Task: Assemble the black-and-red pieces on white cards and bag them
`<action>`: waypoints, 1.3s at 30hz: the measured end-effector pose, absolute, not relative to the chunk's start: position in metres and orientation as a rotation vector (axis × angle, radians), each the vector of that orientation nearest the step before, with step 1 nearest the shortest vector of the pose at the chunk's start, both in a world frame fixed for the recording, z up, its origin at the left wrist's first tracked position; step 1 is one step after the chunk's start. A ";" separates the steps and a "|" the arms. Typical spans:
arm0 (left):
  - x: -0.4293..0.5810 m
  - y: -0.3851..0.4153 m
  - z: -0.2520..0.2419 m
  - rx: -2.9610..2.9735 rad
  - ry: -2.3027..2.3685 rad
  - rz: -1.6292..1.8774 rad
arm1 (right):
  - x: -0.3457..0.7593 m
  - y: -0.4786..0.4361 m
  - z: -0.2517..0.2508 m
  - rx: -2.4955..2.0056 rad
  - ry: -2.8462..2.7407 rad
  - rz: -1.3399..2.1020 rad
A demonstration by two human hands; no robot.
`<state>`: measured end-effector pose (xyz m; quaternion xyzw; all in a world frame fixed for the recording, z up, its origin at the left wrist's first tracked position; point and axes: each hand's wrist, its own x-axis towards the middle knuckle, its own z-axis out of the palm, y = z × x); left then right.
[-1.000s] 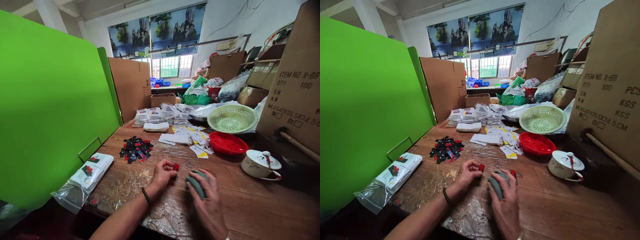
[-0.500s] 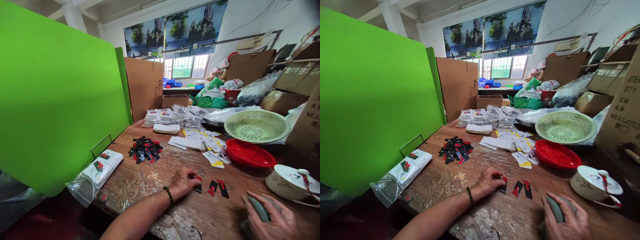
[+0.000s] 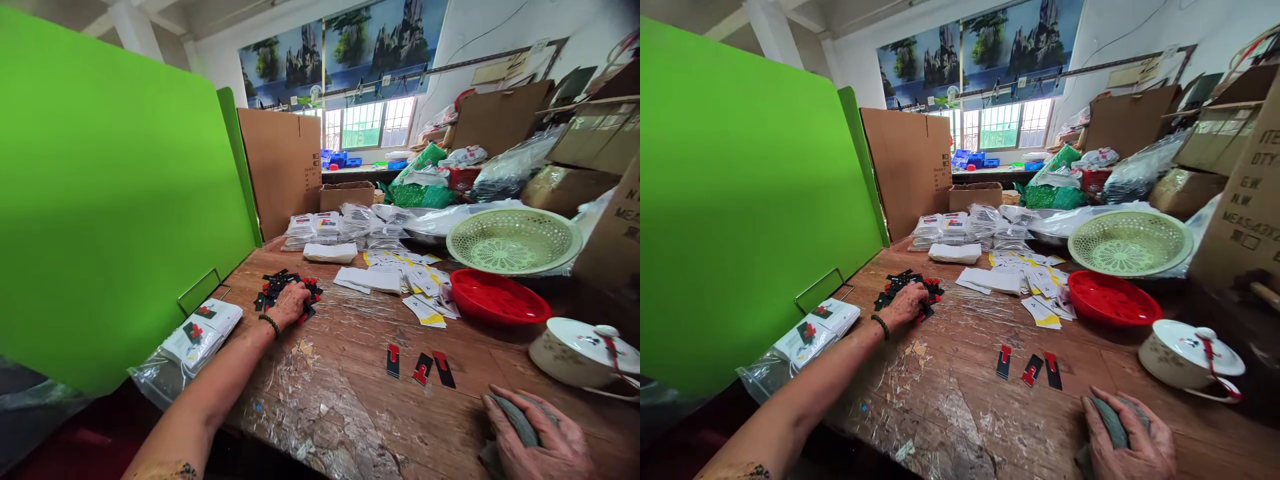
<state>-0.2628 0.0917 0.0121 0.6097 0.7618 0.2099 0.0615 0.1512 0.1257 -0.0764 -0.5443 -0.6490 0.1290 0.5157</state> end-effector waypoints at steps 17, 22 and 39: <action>-0.098 0.020 -0.013 0.768 1.181 1.466 | 0.032 0.065 -0.042 -0.747 -1.742 0.645; -0.099 0.082 -0.024 1.186 1.686 1.119 | 0.096 0.106 -0.068 -1.064 -1.650 0.449; -0.259 0.061 0.003 1.794 2.527 0.266 | 0.130 0.112 -0.089 -1.187 -1.644 0.371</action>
